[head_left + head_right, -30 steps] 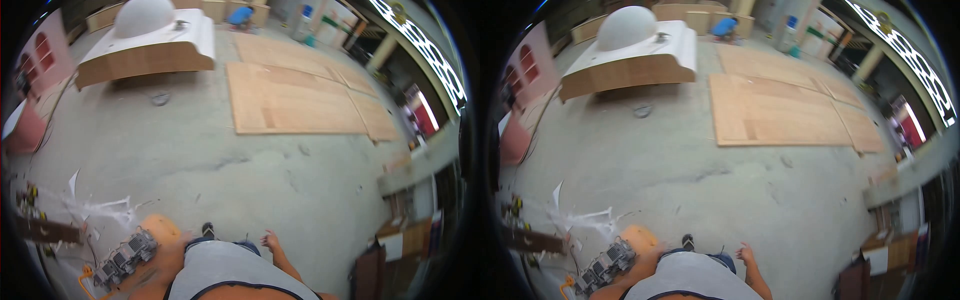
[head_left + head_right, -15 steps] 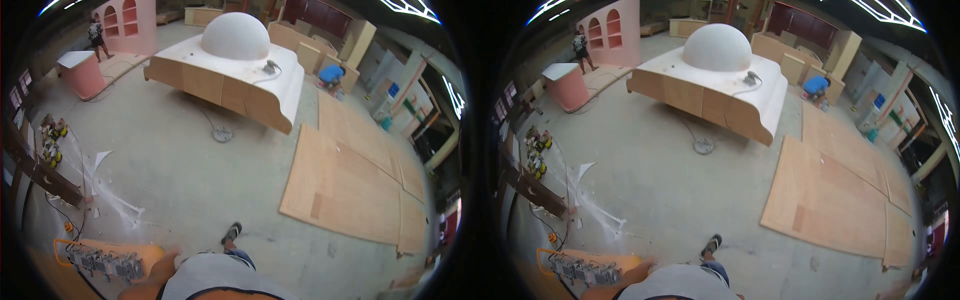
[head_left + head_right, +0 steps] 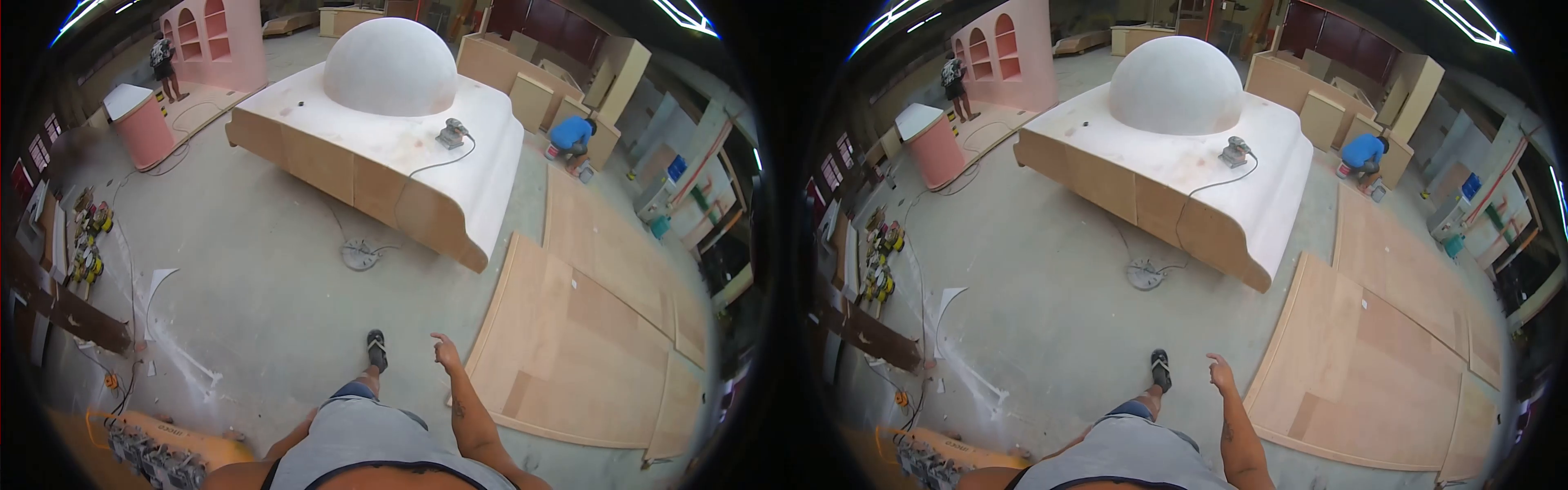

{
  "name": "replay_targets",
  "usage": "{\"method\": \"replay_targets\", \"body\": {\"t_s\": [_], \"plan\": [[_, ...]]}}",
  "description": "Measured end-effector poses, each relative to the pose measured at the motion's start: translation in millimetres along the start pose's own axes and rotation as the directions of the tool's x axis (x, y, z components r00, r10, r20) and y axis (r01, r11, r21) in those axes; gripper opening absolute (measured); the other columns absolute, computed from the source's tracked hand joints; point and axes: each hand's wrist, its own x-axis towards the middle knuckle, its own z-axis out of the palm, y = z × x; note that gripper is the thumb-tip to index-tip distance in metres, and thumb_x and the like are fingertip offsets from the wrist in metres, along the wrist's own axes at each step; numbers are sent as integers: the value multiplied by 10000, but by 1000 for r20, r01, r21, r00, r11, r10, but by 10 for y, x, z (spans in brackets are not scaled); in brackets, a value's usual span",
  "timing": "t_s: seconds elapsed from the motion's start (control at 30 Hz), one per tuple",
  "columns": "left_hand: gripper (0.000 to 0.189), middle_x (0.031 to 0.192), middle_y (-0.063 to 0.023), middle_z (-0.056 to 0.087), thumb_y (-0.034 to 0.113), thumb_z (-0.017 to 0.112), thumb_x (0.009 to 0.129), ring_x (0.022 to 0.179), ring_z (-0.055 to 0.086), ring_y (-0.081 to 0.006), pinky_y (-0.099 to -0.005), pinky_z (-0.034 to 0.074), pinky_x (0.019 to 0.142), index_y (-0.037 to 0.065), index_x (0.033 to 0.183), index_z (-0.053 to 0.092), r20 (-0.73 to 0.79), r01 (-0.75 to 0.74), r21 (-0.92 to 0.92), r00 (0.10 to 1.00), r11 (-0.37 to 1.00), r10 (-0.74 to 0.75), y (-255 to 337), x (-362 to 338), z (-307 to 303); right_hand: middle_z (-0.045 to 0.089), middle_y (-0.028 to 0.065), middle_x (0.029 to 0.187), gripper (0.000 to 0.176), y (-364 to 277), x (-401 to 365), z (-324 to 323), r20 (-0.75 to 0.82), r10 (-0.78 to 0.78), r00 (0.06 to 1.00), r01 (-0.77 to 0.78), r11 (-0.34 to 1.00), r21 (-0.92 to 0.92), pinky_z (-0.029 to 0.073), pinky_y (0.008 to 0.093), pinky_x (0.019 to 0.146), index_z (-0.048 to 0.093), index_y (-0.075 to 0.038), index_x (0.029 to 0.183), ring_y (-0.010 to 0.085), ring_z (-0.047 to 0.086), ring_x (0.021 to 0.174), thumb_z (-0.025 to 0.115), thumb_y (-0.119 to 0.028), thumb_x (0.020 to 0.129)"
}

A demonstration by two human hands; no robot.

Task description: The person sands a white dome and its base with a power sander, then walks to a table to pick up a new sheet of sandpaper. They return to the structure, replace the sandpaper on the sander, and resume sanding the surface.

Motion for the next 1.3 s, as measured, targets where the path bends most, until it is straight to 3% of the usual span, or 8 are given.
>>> {"method": "replay_targets", "body": {"t_s": [0.1, 0.33, 0.37, 0.67, 0.8, 0.9, 0.97, 1.3], "plan": [[390, 1205, -134, 764, 371, 571, 991, 1073, 743, -305, -507, 608, 843, 100, 1241, 700, 48, 12, 297, 998, 955, -27, 1482, 825, 264, 571, 26, 737, 523, 62, 903, -156, 85, -338, 937, 340, 828, -445, 580, 289, 570, 616, -84, 1424, 124, 546, 578, 559, -15, 909], [360, 1110, -159, 778, 297, 650, 968, 962, 755, -339, -563, 596, 741, 85, 1250, 723, 130, -134, 536, 989, 833, 75, 3611, 1912, -10, 488, -35, 692, 507, -644, 1246, -753, 17, 9, 1000, -11, 991, 136, 585, 321, 544, 577, -76, 1483, 90, 487, 562, 542, -77, 977], [424, 1150, -127, 782, 413, 541, 1054, 821, 752, -291, -462, 595, 695, 77, 1245, 718, 226, -340, 794, 934, 504, 275, 4107, 1918, -234, 471, -47, 683, 484, -767, 1426, -876, -28, 31, 999, -26, 988, 154, 580, 315, 545, 583, -84, 1478, 81, 475, 561, 534, -95, 996], [365, 1097, -104, 752, 329, 556, 1101, 999, 703, -176, -343, 550, 917, 33, 1266, 693, -111, -658, -94, 753, 747, 649, 7152, 2367, 515, 593, 124, 1212, 713, -4124, 4465, -1532, -164, -544, 823, 540, 839, -72, 540, 364, 869, 485, -123, 1533, 219, 587, 1040, 781, -113, 885], [382, 1136, -106, 750, 321, 521, 1118, 1027, 701, -188, -357, 550, 937, 11, 1273, 681, -139, -664, -14, 742, 747, 656, 7611, 2131, 1047, 532, 191, 1428, 812, -5491, 6198, -1443, -108, -917, 385, 669, 358, -652, 530, 471, 982, 478, -159, 1549, 345, 552, 1266, 859, -207, 833], [393, 1200, -112, 730, 325, 507, 1129, 1102, 689, -194, -355, 540, 976, 19, 1325, 659, -48, -608, -89, 794, 789, 606, 7836, 1725, 1156, 511, 191, 1461, 852, -5958, 6767, -1229, -17, -906, 424, 454, 229, -861, 525, 552, 981, 489, -226, 1549, 408, 574, 1247, 891, -318, 804], [401, 1202, -118, 726, 323, 501, 1131, 1069, 686, -193, -357, 534, 983, -2, 1304, 660, -114, -647, -13, 759, 763, 641, 7980, 1569, 1035, 486, 214, 1462, 776, -6141, 6993, -1152, 46, -613, 789, 257, 262, -930, 555, 583, 935, 511, -259, 1519, 455, 601, 1198, 859, -387, 838], [505, 1263, -159, 688, 353, 332, 1175, 1125, 676, -232, -378, 515, 1051, -24, 1394, 585, -289, -718, -362, 692, 594, 661, 9490, 1842, 619, 665, 225, 1117, 590, -5869, 7066, -1464, 89, -560, 823, 451, 550, -702, 620, 491, 718, 542, -204, 1469, 352, 729, 828, 704, -474, 970]]}}
